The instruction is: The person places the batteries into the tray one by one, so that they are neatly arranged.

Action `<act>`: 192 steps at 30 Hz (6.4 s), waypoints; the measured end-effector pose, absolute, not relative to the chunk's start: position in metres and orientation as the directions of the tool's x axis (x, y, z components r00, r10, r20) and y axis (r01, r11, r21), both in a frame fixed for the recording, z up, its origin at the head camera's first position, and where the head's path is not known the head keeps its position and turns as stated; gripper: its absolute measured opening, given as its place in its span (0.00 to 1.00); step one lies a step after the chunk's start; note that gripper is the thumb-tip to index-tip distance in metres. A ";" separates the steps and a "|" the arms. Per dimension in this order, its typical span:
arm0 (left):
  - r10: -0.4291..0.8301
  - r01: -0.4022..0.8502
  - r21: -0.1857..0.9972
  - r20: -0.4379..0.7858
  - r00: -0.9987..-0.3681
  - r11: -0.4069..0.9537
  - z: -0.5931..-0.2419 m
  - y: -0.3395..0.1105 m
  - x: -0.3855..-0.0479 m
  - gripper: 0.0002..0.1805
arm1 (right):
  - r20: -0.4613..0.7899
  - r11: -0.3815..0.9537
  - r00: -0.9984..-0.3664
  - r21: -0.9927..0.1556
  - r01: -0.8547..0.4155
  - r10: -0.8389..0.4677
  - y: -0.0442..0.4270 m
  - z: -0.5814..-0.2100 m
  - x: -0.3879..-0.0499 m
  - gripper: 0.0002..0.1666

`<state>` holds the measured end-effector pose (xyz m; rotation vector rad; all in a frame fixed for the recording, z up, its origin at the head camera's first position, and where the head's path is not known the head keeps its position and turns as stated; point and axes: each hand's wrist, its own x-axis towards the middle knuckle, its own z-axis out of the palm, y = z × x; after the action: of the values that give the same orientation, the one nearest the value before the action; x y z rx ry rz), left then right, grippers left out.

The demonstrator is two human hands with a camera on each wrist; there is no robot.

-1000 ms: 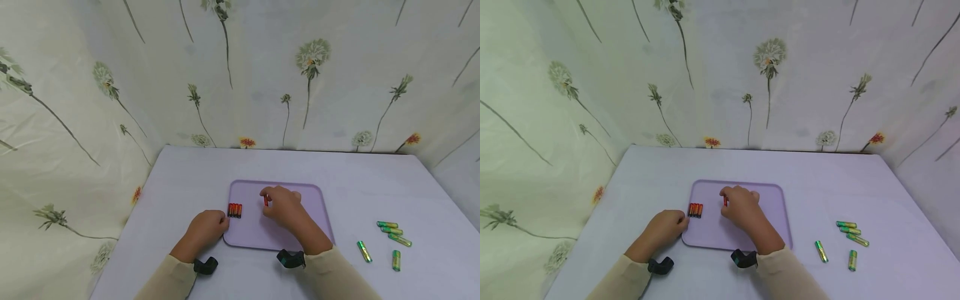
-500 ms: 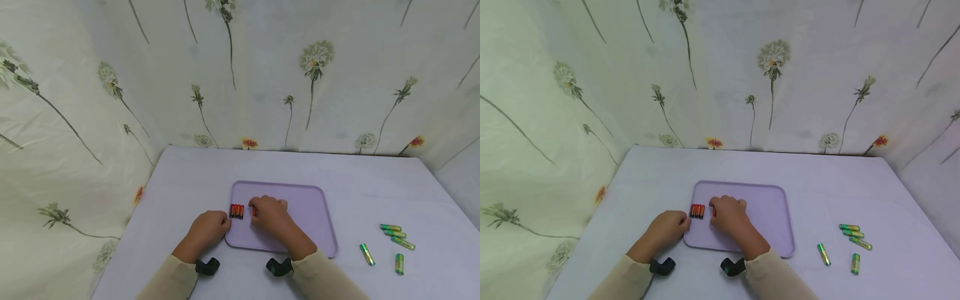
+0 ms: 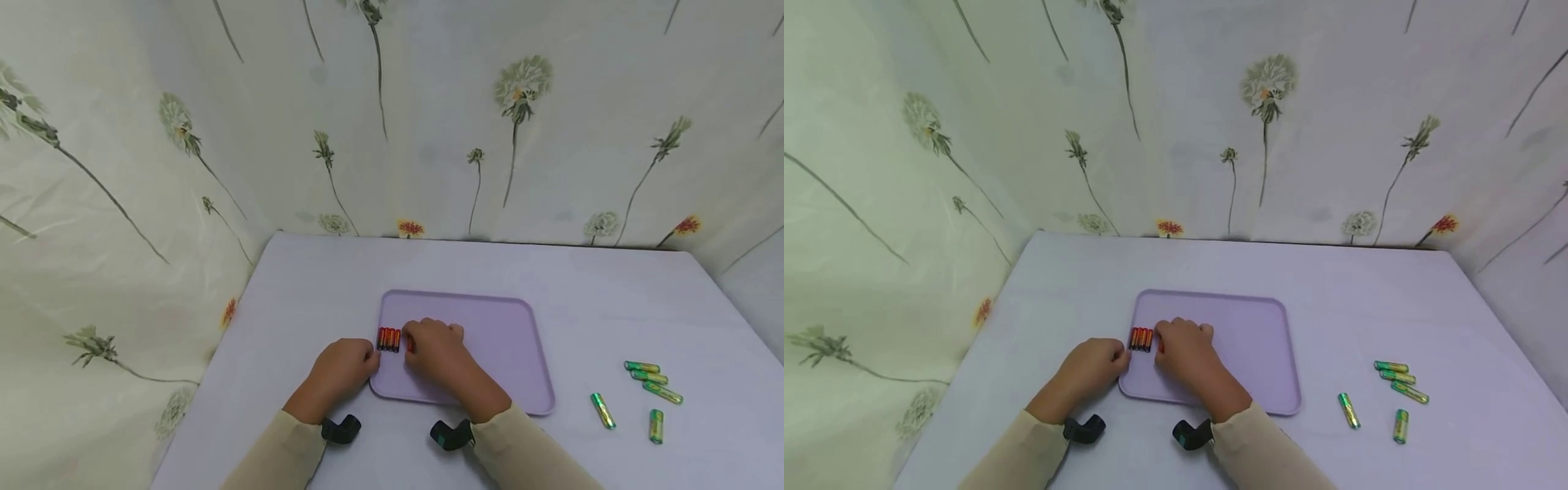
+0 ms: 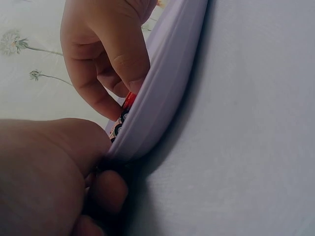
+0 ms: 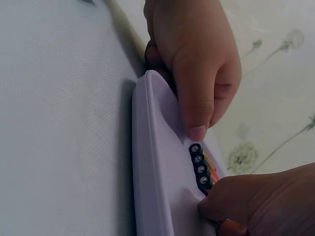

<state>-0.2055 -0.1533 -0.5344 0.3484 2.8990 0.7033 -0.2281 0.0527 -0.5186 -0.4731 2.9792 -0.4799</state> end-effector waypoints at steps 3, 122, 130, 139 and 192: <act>0.258 0.196 0.459 -0.077 -0.963 0.867 -0.533 -0.154 -0.207 0.21 | -0.044 0.899 -0.946 -0.327 -0.291 -0.322 0.051 -0.517 -0.229 0.19; 0.237 0.148 0.470 -0.136 -0.962 0.870 -0.531 -0.154 -0.202 0.21 | -0.002 0.925 -0.998 -0.377 -0.050 -0.055 0.245 -0.494 -0.171 0.32; 0.242 0.152 0.478 -0.133 -0.961 0.865 -0.531 -0.151 -0.200 0.21 | -0.067 0.951 -0.997 -0.310 -0.012 -0.035 0.291 -0.507 -0.155 0.31; 0.247 0.169 0.468 -0.111 -0.963 0.867 -0.530 -0.149 -0.199 0.20 | -0.198 0.957 -0.979 -0.290 0.007 -0.053 0.317 -0.508 -0.147 0.36; 0.238 0.159 0.469 -0.114 -0.964 0.869 -0.532 -0.152 -0.200 0.20 | -0.239 0.914 -0.968 -0.404 0.026 -0.078 0.320 -0.499 -0.134 0.37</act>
<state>-0.2001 -0.1516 -0.5316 0.3081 2.8731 0.6991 -0.1343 0.3199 -0.4986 -0.0395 2.8252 -0.6020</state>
